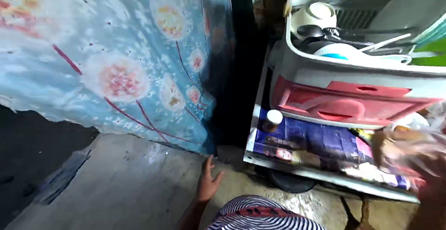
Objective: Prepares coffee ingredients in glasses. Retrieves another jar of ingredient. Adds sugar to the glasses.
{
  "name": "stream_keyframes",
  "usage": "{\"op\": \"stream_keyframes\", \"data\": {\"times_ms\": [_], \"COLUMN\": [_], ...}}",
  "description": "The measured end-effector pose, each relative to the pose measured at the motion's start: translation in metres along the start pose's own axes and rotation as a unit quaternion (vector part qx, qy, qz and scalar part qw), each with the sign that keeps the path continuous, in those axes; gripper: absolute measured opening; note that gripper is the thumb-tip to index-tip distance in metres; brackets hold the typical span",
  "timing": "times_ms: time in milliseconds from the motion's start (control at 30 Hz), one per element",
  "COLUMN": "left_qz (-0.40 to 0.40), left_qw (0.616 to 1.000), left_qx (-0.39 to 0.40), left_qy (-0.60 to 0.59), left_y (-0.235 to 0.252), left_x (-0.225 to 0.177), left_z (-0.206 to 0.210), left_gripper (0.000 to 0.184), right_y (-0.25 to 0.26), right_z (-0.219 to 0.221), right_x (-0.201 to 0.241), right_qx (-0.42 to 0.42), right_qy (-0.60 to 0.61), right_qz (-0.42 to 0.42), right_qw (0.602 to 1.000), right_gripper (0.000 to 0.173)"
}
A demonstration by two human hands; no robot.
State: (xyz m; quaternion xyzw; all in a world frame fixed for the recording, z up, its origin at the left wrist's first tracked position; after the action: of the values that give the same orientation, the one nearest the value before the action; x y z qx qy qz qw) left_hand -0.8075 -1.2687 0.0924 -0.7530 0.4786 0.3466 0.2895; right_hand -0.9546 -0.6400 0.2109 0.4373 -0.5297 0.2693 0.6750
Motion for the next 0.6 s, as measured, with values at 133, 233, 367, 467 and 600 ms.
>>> {"op": "stream_keyframes", "data": {"times_ms": [133, 233, 367, 467, 600], "left_qz": [0.120, 0.157, 0.026, -0.029, -0.048], "left_qw": [0.972, 0.927, 0.867, 0.813, 0.790], "left_qx": [0.193, 0.258, 0.115, 0.007, -0.101], "left_qy": [-0.062, -0.223, -0.484, -0.582, -0.602], "left_y": [-0.019, -0.055, -0.097, -0.122, -0.171], "left_x": [-0.058, -0.079, -0.017, 0.052, 0.129], "left_z": [0.025, 0.000, -0.089, -0.174, -0.256], "left_gripper": [0.065, 0.094, 0.135, 0.110, 0.077], "right_y": [-0.105, -0.198, -0.355, -0.445, -0.543], "right_z": [0.158, 0.260, 0.364, 0.418, 0.487], "right_x": [0.035, 0.081, 0.140, 0.179, 0.223], "right_qx": [0.151, 0.294, 0.441, 0.560, 0.676], "right_qy": [0.128, 0.198, 0.202, 0.120, -0.039], "right_qz": [0.120, 0.065, 0.037, -0.079, -0.205], "right_qw": [0.973, 0.933, 0.874, 0.816, 0.707], "right_gripper": [0.059, 0.080, 0.081, 0.081, 0.097]}}
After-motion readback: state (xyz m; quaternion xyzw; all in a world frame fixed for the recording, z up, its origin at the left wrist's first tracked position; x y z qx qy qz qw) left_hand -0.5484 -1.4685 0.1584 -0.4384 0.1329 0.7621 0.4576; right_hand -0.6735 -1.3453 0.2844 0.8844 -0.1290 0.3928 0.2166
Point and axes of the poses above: each hand's wrist, its own y-axis towards the middle knuckle, its own z-axis out of the palm, x = y × z, the point moved 10 cm from there along y, towards the middle knuckle, and after that the axes turned 3 degrees about y, right-handed, at the moved point
